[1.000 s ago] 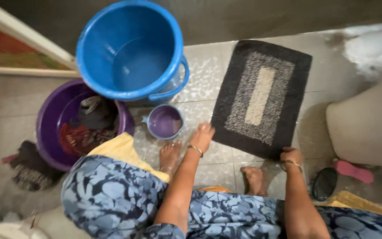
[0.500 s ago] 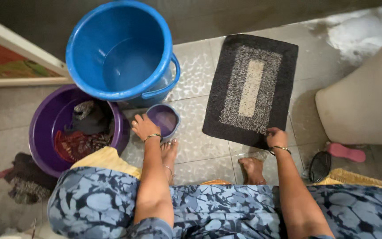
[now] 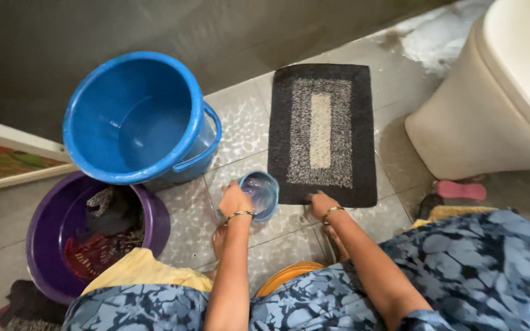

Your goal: The person scrubs a small dark rug on the floor using a brush and soapy water from a bucket, then rinses it by pouring water from a smaller container and wringing it out.

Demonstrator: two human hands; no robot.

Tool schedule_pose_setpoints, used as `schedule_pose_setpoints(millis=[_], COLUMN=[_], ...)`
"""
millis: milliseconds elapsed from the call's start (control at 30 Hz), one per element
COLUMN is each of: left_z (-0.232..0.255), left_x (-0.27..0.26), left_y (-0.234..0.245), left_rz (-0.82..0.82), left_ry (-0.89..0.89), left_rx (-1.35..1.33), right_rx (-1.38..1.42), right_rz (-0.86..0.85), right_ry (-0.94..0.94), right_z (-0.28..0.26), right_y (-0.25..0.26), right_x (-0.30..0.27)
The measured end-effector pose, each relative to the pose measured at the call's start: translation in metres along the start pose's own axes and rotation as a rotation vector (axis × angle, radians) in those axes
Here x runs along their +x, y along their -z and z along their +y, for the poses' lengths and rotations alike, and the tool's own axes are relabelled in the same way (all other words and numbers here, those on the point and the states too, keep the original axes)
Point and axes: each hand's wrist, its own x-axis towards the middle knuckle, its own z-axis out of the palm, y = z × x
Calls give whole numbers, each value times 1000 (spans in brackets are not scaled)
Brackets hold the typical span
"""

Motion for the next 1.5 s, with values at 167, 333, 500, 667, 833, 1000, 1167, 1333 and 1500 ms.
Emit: schedule_pose_setpoints(millis=[167, 333, 500, 667, 833, 1000, 1167, 1333, 1500], left_z=[60, 56, -42, -115, -159, -161, -129, -76, -36], left_x=[-40, -30, 44, 69, 64, 58, 52, 32, 18], left_y=[64, 67, 2, -53, -65, -72, -44, -6, -35], left_rz=[85, 130, 247, 271, 465, 625, 531, 840, 969], left_ry=[-195, -146, -76, 367, 733, 822, 999, 544, -229], left_rx=[-38, -90, -287, -407, -668, -876, -621, -412, -349], right_rx=[171, 355, 890, 415, 365, 338, -214, -422, -270], right_rz=[232, 416, 398, 670, 626, 538, 170, 144, -154], right_ry=[-103, -194, -170, 22, -122, -86, -46, 61, -130], right_z=[2, 1, 5, 36, 57, 66, 71, 85, 183], right_y=[10, 13, 44, 97, 123, 173, 283, 368, 350], right_x=[26, 29, 32, 25, 12, 9, -4, -60, -104])
